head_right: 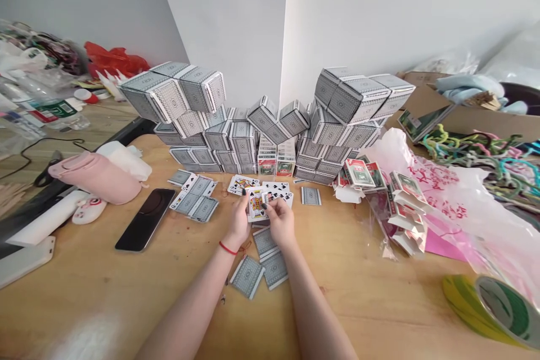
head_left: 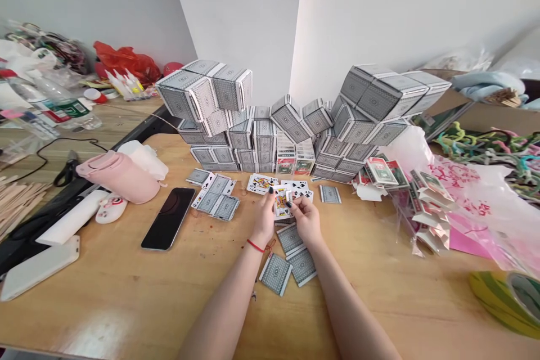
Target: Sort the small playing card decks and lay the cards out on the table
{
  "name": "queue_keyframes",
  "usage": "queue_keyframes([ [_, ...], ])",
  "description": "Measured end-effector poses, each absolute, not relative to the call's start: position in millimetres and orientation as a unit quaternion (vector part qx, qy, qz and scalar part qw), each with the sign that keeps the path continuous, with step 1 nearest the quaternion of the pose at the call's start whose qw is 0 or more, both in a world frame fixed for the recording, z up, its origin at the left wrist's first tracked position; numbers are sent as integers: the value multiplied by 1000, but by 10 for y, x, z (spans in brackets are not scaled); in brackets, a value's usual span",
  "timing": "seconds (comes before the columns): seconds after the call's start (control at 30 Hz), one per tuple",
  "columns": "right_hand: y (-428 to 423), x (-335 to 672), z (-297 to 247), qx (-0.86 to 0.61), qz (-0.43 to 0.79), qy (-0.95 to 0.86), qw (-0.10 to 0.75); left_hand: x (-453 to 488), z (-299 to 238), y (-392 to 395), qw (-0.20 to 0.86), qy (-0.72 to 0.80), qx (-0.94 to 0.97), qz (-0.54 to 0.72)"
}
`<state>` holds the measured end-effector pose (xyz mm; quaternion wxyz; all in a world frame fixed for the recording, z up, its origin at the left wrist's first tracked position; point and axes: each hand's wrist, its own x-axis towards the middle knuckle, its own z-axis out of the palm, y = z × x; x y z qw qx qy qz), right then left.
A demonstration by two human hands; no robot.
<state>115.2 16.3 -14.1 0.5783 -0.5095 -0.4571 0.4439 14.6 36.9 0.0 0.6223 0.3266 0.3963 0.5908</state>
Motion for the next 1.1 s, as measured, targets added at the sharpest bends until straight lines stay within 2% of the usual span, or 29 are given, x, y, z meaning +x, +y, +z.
queue_keyframes([
  [0.17,197,1183,-154,-460,489,-382,634,91,-6,382,585,413,402,572],
  [0.37,180,1163,-133,-435,529,-359,634,42,-5,389,512,488,441,553],
  [0.57,168,1153,-106,-459,500,-361,640,52,-19,384,505,476,461,554],
  [1.1,167,1186,-16,-470,522,-309,641,73,33,358,516,493,449,538],
])
